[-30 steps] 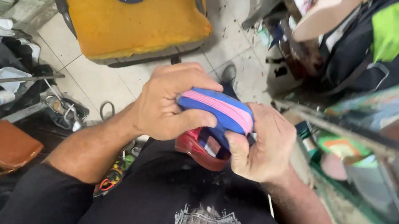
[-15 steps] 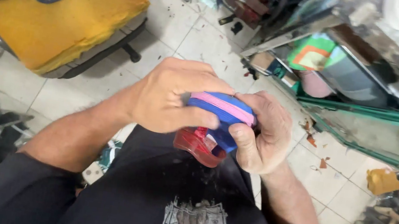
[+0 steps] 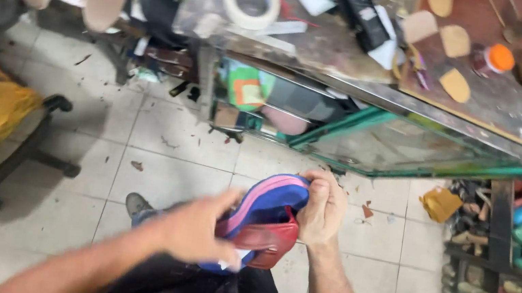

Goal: Assembling and repairing flip-flops by pulling straps through soles and preparing leather components at a workbench.

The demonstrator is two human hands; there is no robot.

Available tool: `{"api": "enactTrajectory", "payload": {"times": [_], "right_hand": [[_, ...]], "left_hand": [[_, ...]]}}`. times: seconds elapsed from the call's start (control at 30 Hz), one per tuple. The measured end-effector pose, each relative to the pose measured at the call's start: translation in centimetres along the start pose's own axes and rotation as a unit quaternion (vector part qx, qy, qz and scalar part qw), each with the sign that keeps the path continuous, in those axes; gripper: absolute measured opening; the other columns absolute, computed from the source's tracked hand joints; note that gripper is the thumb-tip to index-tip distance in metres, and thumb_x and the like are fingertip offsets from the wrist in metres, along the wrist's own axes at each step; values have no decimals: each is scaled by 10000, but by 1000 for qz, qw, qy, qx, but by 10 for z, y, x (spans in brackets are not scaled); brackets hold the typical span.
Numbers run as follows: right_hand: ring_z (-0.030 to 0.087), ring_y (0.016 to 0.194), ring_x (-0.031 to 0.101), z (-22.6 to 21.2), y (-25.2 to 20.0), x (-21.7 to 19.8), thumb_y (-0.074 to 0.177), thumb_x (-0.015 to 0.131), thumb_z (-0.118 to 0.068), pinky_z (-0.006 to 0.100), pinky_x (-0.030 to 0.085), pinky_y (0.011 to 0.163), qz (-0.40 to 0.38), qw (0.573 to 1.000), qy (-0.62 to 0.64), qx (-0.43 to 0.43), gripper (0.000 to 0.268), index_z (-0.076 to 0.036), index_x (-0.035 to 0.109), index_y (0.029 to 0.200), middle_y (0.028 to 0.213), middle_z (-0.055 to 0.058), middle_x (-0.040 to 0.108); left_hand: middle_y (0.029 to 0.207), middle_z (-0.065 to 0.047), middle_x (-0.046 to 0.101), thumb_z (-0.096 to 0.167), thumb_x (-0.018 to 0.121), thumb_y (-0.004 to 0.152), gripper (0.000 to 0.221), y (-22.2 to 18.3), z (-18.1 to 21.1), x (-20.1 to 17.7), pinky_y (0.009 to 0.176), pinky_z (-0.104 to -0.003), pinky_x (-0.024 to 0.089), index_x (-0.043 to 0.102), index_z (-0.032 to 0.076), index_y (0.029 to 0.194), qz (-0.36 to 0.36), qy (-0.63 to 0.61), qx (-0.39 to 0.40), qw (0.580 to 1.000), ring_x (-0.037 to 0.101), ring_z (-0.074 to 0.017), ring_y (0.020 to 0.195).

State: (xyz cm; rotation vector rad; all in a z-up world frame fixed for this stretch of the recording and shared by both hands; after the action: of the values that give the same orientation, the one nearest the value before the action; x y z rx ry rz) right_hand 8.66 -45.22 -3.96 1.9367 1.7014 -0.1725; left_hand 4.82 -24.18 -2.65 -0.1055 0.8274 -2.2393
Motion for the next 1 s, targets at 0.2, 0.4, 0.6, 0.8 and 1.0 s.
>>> {"api": "enactTrajectory", "payload": {"times": [0.2, 0.4, 0.6, 0.8, 1.0], "right_hand": [[175, 850, 680, 67, -1, -67, 1056, 339, -454, 324, 512, 768, -10, 990, -80, 112, 529, -112, 735, 980, 904, 12, 742], [169, 769, 667, 129, 13, -87, 1008, 426, -201, 316, 495, 747, 19, 994, -57, 94, 413, -89, 751, 778, 768, 34, 718], [205, 935, 686, 109, 75, -86, 713, 447, -29, 312, 493, 937, -57, 994, -96, 9, 360, -100, 644, 1006, 969, 47, 725], [247, 1009, 662, 113, 124, -93, 1106, 391, -212, 401, 579, 1006, -14, 972, 235, -14, 243, -25, 520, 1193, 1094, 165, 653], [168, 919, 724, 136, 111, -80, 946, 691, -99, 283, 592, 805, -80, 989, 39, 121, 61, -69, 680, 998, 952, 72, 755]], "left_hand": [[877, -56, 684, 494, 759, 824, 609, 67, -1, 71, 669, -450, 489, 448, 135, 1206, 1, 190, 53, 980, 650, -300, 760], [1113, -163, 689, 450, 755, 860, 569, 84, 49, 80, 807, -516, 524, 496, 68, 1193, -25, 242, 8, 970, 678, -416, 965], [996, -110, 712, 454, 720, 851, 606, 97, 64, 37, 733, -474, 522, 484, 85, 1269, 17, 196, 66, 978, 700, -343, 846], [1318, -111, 701, 241, 711, 832, 623, 107, 59, -120, 960, -414, 612, 497, 86, 1396, 321, -135, 104, 932, 713, -249, 1143], [1188, -23, 718, 384, 746, 822, 619, 150, 59, -256, 956, -345, 534, 583, 107, 1351, 502, -139, 170, 837, 659, -139, 1074]]}}
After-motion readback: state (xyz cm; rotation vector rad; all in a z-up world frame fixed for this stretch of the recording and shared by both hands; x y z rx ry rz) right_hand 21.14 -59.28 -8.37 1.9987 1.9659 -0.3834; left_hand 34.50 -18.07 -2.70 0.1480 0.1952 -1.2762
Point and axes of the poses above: each hand's wrist, its own y-axis towards the middle knuckle, its own x-axis out of the palm, z = x × y, the point moved 6 cm from there along y, towards the middle knuckle
